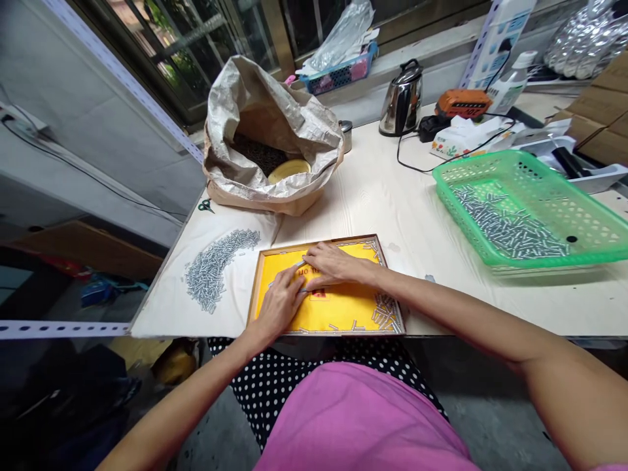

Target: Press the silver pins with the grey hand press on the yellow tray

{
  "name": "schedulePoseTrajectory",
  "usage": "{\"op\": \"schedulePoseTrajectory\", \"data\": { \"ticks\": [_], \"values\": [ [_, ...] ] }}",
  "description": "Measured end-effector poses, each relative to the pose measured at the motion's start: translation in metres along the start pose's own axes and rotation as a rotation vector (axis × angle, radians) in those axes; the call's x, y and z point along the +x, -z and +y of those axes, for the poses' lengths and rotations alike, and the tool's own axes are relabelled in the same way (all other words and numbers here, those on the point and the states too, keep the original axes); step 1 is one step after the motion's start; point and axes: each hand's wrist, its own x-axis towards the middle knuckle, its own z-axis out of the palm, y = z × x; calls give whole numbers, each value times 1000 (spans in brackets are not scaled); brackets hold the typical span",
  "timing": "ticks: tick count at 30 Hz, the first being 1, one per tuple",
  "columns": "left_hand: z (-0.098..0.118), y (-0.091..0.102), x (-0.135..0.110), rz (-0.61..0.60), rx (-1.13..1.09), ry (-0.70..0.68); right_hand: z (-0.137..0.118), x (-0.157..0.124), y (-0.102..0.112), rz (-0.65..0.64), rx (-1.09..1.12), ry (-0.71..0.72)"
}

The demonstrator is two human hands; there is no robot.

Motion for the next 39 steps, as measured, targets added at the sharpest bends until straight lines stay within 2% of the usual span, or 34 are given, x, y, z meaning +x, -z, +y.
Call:
{"op": "schedulePoseTrajectory", "data": {
  "ticks": [2, 4, 6, 9, 13, 15, 17, 19, 21, 22, 24, 27, 29, 31, 35, 39],
  "values": [
    [11, -6, -3, -1, 11, -54, 6, 2, 3, 4, 11, -19],
    [18, -13, -5, -59, 10, -57, 8, 8, 2, 8, -45, -83],
    [21, -19, -6, -106, 3, -45, 9, 15, 0, -7, -131, -131],
    [20, -21, -8, -104, 1, -57, 7, 24, -5, -6, -225, -140],
    [26, -15, -16, -94, -8, -96, 1, 23, -11, 49, -288, -107],
    [30, -8, -20, -69, -39, -125, 0, 14, -11, 71, -244, -99],
    [26, 2, -23, 9, -80, -150, 5, -1, -9, 75, -152, -142],
    [5, 17, -25, 150, -95, -83, 16, -20, -5, 126, -75, -217],
    [-33, 32, -25, 291, -52, 129, 28, -41, 2, 187, -13, -262],
    [-55, 38, -24, 313, -12, 246, 33, -51, 4, 210, -23, -270],
    [-101, 46, -18, 252, 83, 409, 40, -66, 8, 240, -56, -280],
    [-152, 43, -2, 56, 175, 490, 39, -75, 7, 256, -69, -289],
    [-168, 35, 9, -59, 216, 468, 34, -75, 4, 258, -53, -294],
    [-175, 26, 17, -125, 247, 428, 28, -71, 2, 251, -45, -293],
    [-183, 17, 24, -131, 228, 396, 24, -58, -1, 212, -38, -274],
    [-191, 20, 29, -118, 115, 378, 21, -42, -4, 175, -53, -269]
  ]
}}
